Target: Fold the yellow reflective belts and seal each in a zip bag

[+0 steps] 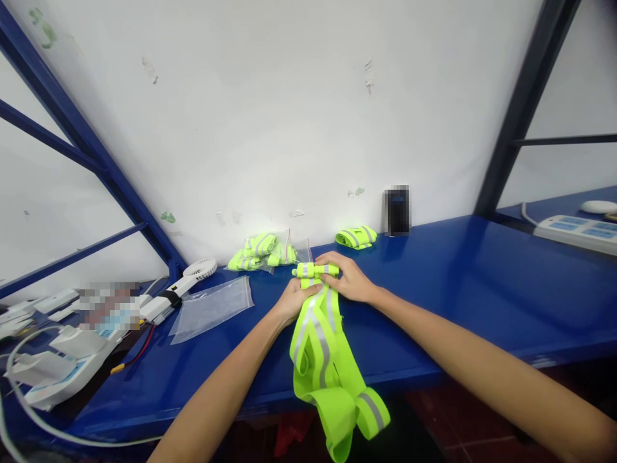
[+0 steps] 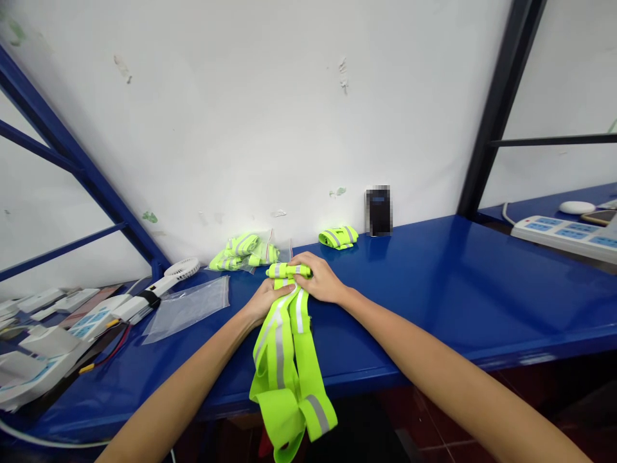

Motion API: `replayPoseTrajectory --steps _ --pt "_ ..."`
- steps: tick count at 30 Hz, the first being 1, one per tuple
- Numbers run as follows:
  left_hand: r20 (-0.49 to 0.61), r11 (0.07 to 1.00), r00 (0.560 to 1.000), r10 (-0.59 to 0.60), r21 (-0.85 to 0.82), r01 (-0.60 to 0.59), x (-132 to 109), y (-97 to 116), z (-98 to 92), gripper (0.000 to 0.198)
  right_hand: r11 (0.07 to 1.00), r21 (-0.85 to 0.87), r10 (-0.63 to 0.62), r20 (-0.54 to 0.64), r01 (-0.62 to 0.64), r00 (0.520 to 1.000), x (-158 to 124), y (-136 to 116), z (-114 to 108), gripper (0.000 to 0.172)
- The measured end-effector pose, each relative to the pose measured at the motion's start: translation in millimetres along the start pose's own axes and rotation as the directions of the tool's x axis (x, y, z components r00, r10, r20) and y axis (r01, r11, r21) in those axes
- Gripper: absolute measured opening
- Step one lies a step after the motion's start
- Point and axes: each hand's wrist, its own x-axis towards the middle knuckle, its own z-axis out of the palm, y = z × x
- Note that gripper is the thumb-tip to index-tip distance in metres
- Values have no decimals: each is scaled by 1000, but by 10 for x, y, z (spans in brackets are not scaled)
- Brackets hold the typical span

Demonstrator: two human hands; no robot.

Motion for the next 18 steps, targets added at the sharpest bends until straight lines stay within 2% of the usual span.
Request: replayPoseTrajectory --steps 3,7,10,13,18 --pt "24 1000 1000 -6 5 6 -10 -24 20 38 1000 -6 -11 7 11 1000 0 29 -45 26" --pt "-69 999 997 -15 -33 12 -1 -30 30 40 1000 -29 -1 109 5 994 -7 -16 -85 30" --pt "-137 998 990 -23 -54 15 3 -16 38 45 999 -12 50 166 -48 985 -3 -51 -97 31" --pt "-156 999 988 -5 -39 -1 -2 -8 38 45 992 29 114 167 -121 979 0 -43 -98 28" --pt "-88 992 989 117 65 -111 4 -20 -12 47 967 108 204 203 -229 958 -10 13 -66 64"
